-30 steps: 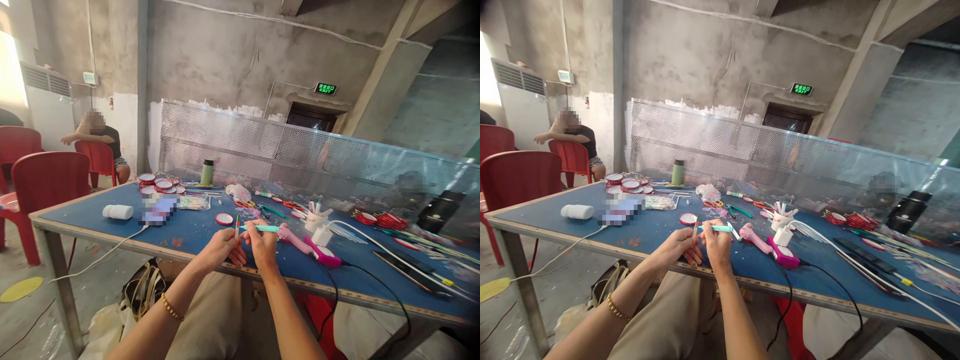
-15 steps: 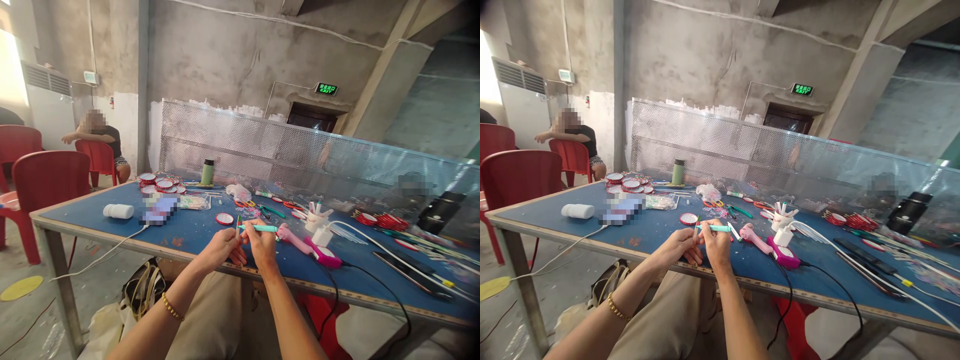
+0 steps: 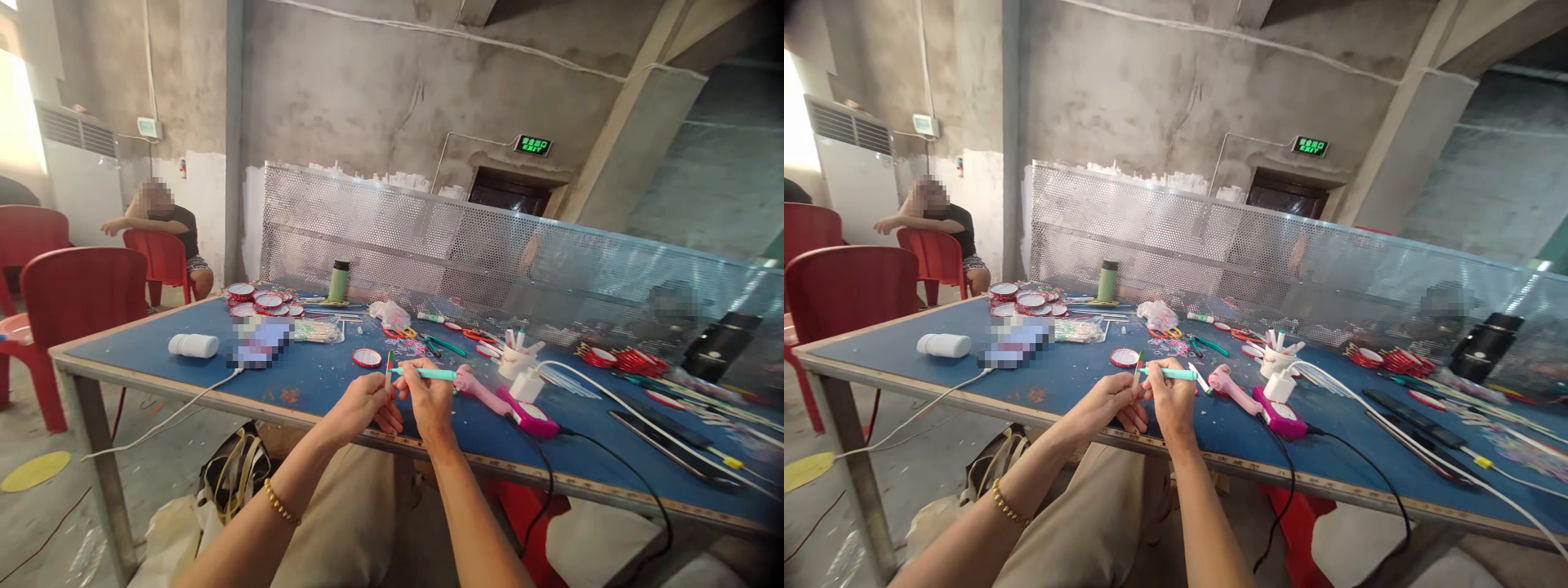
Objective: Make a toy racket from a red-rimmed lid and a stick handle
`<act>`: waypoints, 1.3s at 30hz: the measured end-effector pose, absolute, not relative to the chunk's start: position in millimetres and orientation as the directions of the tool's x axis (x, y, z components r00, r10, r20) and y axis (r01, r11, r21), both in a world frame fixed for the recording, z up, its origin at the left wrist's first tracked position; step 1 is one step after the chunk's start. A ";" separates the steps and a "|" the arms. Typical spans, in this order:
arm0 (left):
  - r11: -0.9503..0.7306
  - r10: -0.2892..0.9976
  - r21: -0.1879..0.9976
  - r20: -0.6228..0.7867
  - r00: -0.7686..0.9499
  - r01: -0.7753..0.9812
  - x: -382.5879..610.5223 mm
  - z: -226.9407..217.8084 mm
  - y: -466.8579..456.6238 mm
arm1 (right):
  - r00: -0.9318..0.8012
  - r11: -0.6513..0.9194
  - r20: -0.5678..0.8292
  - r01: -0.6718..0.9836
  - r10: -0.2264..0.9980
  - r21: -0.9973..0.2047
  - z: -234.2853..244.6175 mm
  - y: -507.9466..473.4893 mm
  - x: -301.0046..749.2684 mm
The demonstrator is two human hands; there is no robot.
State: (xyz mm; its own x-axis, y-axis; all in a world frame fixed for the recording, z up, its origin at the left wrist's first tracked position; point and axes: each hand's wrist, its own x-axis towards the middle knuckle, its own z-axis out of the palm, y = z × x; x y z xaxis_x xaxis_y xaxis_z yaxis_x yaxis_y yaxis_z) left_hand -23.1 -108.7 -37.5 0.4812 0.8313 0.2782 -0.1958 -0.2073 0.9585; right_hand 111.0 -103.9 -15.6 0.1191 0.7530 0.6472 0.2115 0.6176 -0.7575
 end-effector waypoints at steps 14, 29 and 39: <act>-0.207 0.835 0.959 0.277 0.476 -0.195 -23.3 -37.3 -109.7 | 0.103 0.603 0.636 0.233 0.765 -0.763 -14.0 -106.0 109.9; -0.214 0.828 0.955 0.289 0.480 -0.206 -23.0 -38.8 -108.0 | 0.082 0.601 0.632 0.235 0.770 -0.764 -13.1 -107.1 109.0; -0.213 0.828 0.955 0.288 0.482 -0.205 -22.7 -40.6 -107.1 | 0.087 0.595 0.629 0.243 0.773 -0.766 -12.5 -108.5 109.0</act>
